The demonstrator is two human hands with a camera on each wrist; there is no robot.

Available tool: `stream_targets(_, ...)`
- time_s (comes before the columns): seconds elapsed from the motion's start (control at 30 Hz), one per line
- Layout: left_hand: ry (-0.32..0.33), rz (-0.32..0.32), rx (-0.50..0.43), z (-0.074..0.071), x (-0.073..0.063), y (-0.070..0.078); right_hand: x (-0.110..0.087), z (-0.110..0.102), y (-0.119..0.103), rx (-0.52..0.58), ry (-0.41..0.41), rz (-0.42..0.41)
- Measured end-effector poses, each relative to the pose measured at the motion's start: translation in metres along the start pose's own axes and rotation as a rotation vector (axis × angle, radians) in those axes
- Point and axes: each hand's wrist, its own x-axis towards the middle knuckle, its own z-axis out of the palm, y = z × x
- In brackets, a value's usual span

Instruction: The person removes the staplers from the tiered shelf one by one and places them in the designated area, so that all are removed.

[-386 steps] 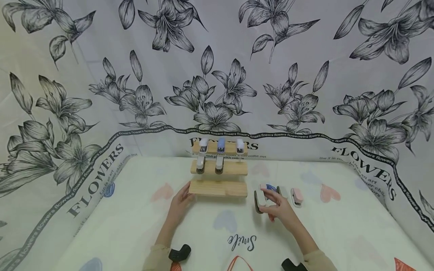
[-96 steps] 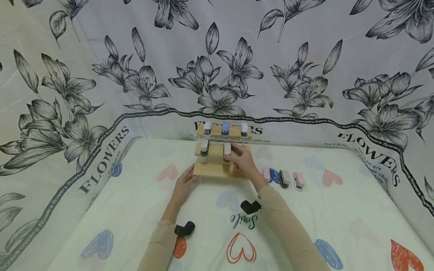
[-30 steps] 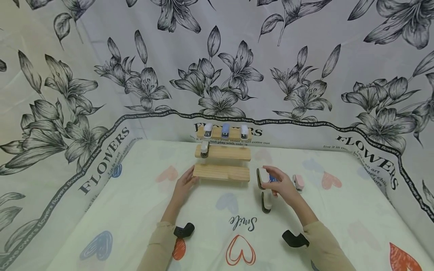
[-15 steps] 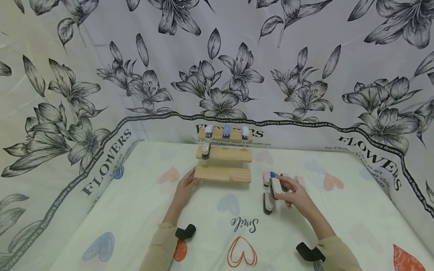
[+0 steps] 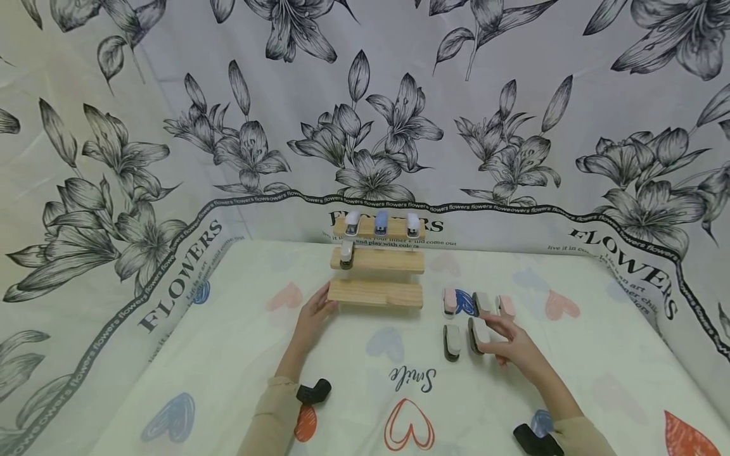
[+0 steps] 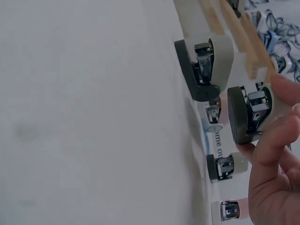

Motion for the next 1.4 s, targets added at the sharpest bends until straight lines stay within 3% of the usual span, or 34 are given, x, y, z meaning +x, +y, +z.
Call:
stream_targets(0.13,0.001,0.007,-0.014,0.002,-0.002,0.002,-0.001,-0.005,0.014,0.002,0.016,0.032)
stream_targets(0.47,0.002,0.021,0.009,0.002,-0.002,0.006,-0.007,-0.012,0.019,0.003,0.021,0.08)
stream_targets(0.63,-0.002,0.037,-0.03,0.001,0.0,-0.005,-0.009,-0.014,0.024,0.004,0.032,0.092)
stream_targets(0.77,0.015,0.029,-0.015,-0.001,0.004,-0.018,-0.009,-0.015,0.03,-0.009,0.031,0.106)
stream_targets(0.9,0.021,0.027,-0.001,-0.002,0.006,-0.022,-0.009,-0.015,0.033,-0.022,0.031,0.12)
stream_targets(1.0,0.02,0.009,-0.021,-0.001,0.006,-0.018,-0.009,-0.015,0.033,-0.019,0.028,0.124)
stream_targets(1.23,0.0,0.009,0.017,0.002,-0.001,0.005,-0.01,-0.016,0.027,-0.037,0.001,0.138)
stream_targets(1.4,0.0,0.006,0.001,0.002,-0.002,0.006,-0.01,-0.016,0.023,-0.048,-0.022,0.14)
